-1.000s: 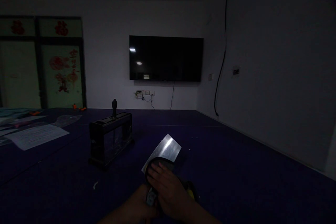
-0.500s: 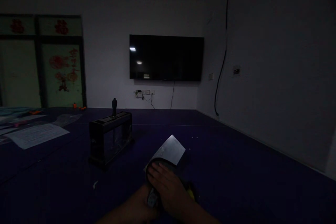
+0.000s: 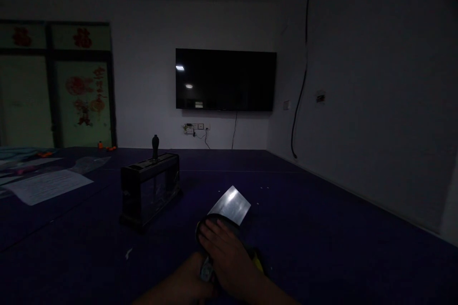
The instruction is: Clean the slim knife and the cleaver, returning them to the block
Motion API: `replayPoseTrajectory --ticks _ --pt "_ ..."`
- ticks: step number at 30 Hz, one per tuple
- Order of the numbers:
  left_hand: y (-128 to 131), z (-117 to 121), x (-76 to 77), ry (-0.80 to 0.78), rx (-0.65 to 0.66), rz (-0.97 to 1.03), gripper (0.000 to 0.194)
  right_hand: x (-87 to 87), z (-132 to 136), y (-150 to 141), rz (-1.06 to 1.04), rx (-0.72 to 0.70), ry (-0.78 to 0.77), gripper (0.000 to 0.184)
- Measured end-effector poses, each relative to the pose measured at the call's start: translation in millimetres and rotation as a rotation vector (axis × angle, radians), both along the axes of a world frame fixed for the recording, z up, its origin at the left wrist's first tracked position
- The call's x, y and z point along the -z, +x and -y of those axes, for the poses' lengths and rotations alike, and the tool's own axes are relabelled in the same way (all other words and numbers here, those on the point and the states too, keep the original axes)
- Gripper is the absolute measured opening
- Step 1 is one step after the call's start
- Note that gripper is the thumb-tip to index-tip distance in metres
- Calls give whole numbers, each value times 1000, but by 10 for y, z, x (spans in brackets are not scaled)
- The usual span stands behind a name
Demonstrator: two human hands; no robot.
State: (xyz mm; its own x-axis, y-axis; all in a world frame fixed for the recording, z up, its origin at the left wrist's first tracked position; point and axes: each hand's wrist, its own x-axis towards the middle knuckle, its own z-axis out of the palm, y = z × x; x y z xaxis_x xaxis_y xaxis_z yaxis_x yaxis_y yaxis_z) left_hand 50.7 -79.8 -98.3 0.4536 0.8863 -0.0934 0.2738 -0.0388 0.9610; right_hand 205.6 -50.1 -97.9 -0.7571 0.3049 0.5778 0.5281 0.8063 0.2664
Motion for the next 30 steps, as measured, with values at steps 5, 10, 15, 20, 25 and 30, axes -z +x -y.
replayPoseTrajectory --ticks 5,10,15,20,25,30 --pt "-5 -24 75 -65 -138 -56 47 8 1 0 -22 -22 -11 60" --pt "3 -33 53 -60 -131 33 44 32 -5 -9 -60 -48 -16 57" --pt "26 -25 32 -106 -135 31 44 34 -11 3 -38 -42 -23 57" --pt "21 10 -6 -63 -133 47 44 21 -1 11 -26 -26 -27 59" --pt "16 -14 51 -94 -162 38 48 26 -8 16 -11 -28 -44 59" --pt "1 -47 85 -55 -128 17 46 15 -2 11 -8 -19 -37 60"
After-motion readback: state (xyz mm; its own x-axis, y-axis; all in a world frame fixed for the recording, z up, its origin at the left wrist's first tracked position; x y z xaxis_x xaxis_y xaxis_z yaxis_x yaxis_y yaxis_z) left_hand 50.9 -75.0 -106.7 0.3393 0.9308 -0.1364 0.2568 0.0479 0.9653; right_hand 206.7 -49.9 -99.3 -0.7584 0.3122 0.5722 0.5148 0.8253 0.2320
